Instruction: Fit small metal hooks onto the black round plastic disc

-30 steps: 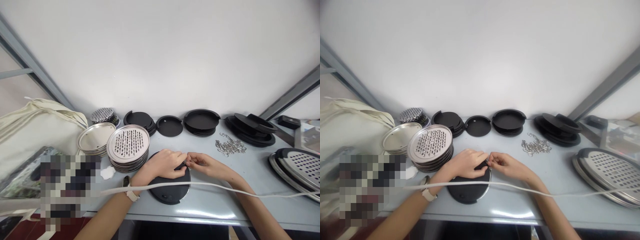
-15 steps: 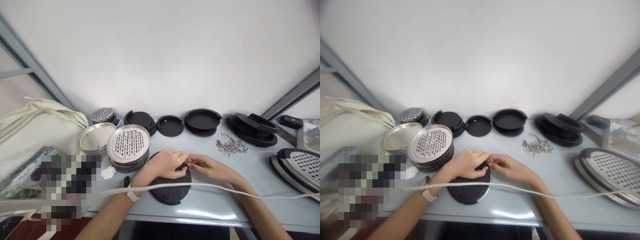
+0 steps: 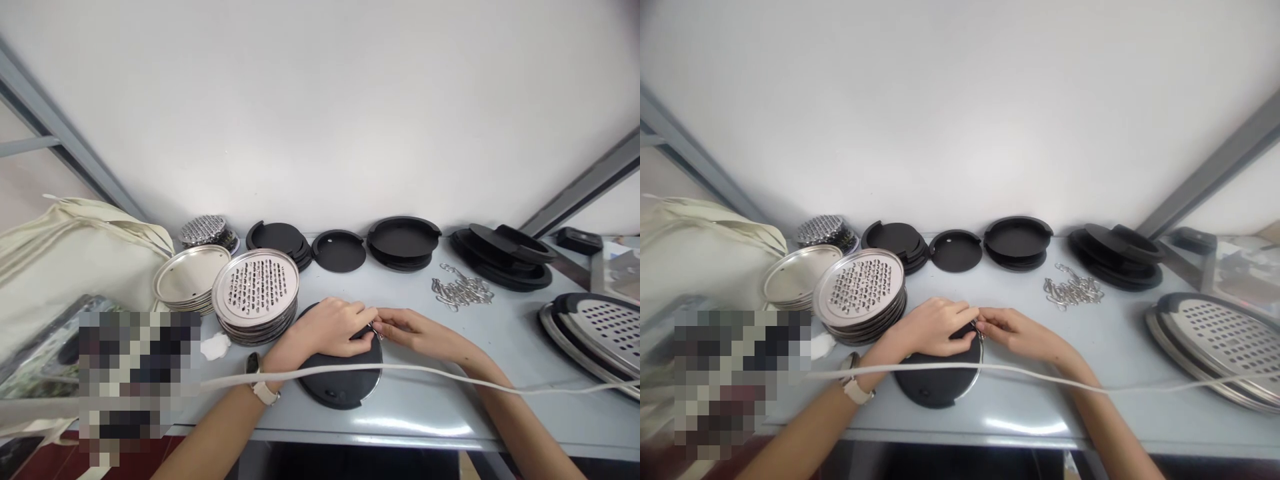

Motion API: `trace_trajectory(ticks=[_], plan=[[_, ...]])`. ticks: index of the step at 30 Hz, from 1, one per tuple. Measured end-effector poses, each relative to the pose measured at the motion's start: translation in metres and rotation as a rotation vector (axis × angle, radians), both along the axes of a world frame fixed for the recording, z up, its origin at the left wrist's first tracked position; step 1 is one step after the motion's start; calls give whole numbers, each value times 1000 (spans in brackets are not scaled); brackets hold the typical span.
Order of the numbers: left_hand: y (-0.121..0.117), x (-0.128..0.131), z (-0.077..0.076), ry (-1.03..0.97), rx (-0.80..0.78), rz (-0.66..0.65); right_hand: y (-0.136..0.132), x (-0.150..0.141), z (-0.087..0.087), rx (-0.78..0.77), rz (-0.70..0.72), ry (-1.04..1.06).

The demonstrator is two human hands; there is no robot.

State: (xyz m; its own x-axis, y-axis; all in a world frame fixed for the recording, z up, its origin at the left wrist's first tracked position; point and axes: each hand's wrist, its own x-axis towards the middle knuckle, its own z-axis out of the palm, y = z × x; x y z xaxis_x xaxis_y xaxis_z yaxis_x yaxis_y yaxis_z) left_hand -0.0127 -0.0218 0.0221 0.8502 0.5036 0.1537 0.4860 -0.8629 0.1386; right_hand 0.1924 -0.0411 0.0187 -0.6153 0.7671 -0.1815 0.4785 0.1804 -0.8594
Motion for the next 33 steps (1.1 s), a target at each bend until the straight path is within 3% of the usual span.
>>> trace_trajectory(ticks=[19,33], plan=[[0,-2,2,-17,-48,-15,-1,-1,1,9,-10,-31],[1,-2,1,-10,1,-13,-1,-2,1,19,-13,-33]])
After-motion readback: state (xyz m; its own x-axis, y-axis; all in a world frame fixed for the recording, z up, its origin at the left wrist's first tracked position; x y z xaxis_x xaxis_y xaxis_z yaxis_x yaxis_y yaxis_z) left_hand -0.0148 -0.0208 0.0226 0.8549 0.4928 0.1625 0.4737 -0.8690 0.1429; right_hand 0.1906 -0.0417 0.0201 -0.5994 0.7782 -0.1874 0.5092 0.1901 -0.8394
